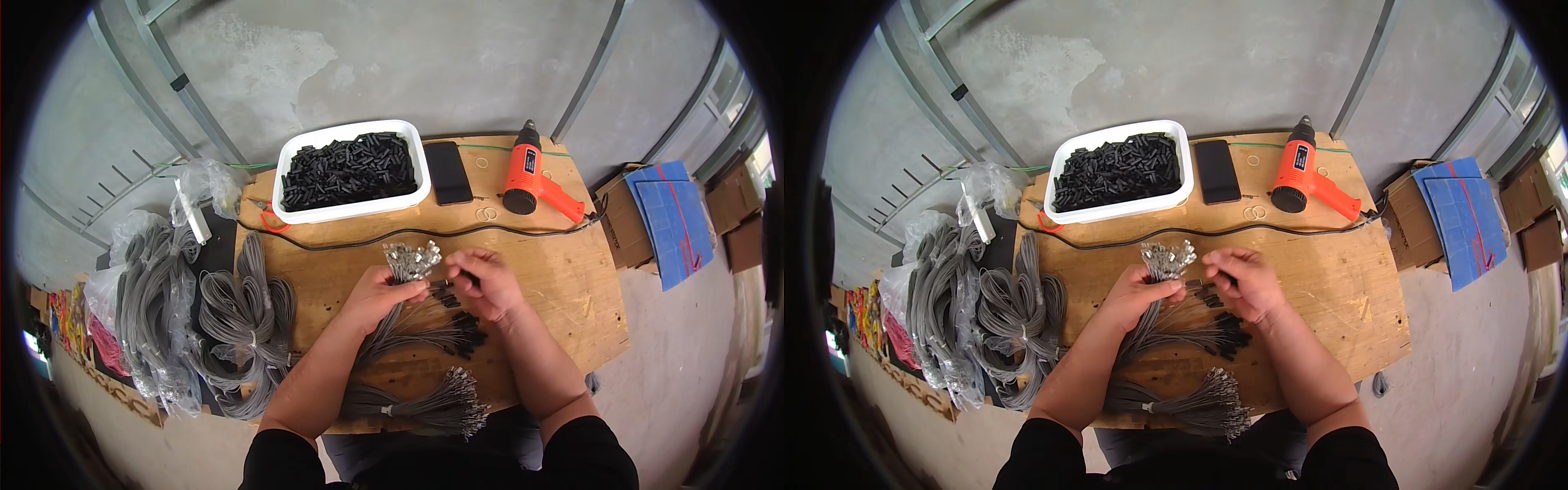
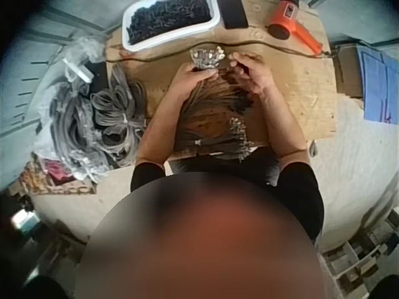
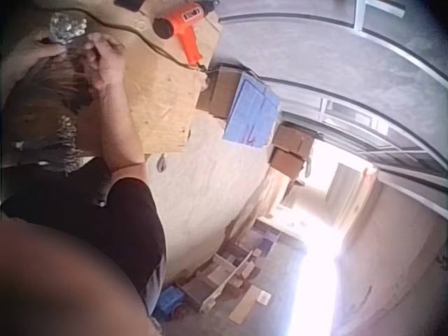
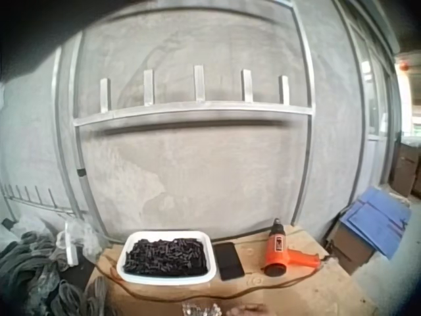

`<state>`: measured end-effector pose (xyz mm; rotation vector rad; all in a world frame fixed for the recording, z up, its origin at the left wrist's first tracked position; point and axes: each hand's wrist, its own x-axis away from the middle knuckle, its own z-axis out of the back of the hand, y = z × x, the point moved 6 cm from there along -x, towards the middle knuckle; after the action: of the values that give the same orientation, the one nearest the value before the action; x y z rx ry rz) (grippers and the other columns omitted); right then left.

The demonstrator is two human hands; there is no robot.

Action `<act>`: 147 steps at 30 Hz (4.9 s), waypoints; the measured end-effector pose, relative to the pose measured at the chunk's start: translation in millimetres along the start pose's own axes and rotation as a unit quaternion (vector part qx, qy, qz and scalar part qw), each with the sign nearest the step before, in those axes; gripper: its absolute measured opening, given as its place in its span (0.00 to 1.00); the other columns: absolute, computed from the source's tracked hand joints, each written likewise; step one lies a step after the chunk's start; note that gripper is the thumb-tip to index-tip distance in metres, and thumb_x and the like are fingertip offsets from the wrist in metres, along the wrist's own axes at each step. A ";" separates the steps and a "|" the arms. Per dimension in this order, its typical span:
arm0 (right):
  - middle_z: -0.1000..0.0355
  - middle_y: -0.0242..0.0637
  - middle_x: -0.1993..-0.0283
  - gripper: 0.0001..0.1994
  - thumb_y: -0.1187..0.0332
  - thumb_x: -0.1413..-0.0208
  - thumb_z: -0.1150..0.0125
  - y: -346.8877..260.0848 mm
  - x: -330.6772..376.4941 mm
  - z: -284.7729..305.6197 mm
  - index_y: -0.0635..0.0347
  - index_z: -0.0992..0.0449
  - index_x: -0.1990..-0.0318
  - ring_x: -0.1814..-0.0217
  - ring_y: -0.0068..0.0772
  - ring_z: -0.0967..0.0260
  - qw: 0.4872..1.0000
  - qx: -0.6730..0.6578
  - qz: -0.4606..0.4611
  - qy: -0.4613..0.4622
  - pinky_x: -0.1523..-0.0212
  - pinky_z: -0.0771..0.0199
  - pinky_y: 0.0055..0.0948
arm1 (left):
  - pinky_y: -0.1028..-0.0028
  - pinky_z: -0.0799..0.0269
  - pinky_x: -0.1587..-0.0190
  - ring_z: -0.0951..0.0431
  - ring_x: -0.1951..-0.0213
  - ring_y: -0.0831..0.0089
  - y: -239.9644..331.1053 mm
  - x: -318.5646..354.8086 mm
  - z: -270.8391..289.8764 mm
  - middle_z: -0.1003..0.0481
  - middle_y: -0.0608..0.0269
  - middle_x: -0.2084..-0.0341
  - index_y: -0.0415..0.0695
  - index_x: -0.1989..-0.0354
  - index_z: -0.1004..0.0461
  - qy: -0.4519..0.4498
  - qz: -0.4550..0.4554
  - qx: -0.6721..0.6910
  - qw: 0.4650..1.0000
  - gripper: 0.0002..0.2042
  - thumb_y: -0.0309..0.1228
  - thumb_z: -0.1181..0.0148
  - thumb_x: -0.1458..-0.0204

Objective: Slide heat shrink tubing onto the terminal ends of pre-cut wire bundles.

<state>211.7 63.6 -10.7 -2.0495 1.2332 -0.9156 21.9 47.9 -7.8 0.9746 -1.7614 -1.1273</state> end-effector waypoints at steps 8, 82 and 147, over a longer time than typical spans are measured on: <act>0.26 0.32 0.71 0.08 0.69 0.39 0.37 -12.2 -0.2 7.4 0.66 0.21 0.59 0.79 0.15 0.40 0.999 0.005 0.028 0.040 0.84 0.51 0.14 | 0.76 0.28 0.59 0.24 0.66 0.78 -0.1 -1.8 2.4 0.19 0.61 0.62 0.35 0.53 0.21 -0.002 -0.017 -0.020 1.000 0.13 0.29 0.35 0.44; 0.31 0.28 0.78 0.05 0.74 0.44 0.33 -4.2 4.0 -1.3 0.62 0.24 0.68 0.80 0.16 0.41 0.997 0.026 0.048 0.054 0.80 0.45 0.16 | 0.75 0.25 0.68 0.21 0.70 0.74 -4.1 0.2 -2.2 0.21 0.61 0.70 0.36 0.58 0.22 -0.040 0.032 0.008 0.999 0.08 0.28 0.37 0.42; 0.32 0.25 0.75 0.04 0.73 0.41 0.36 13.3 7.0 -19.1 0.64 0.24 0.66 0.78 0.13 0.42 0.986 0.167 0.017 0.008 0.77 0.43 0.17 | 0.80 0.36 0.78 0.29 0.80 0.81 -1.6 -2.2 2.3 0.25 0.66 0.78 0.38 0.66 0.23 0.008 -0.003 -0.049 0.999 0.06 0.26 0.33 0.47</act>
<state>192.2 49.4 -7.4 -1.7546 1.0393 -1.0452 21.0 50.2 -10.5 0.9265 -1.6753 -1.1951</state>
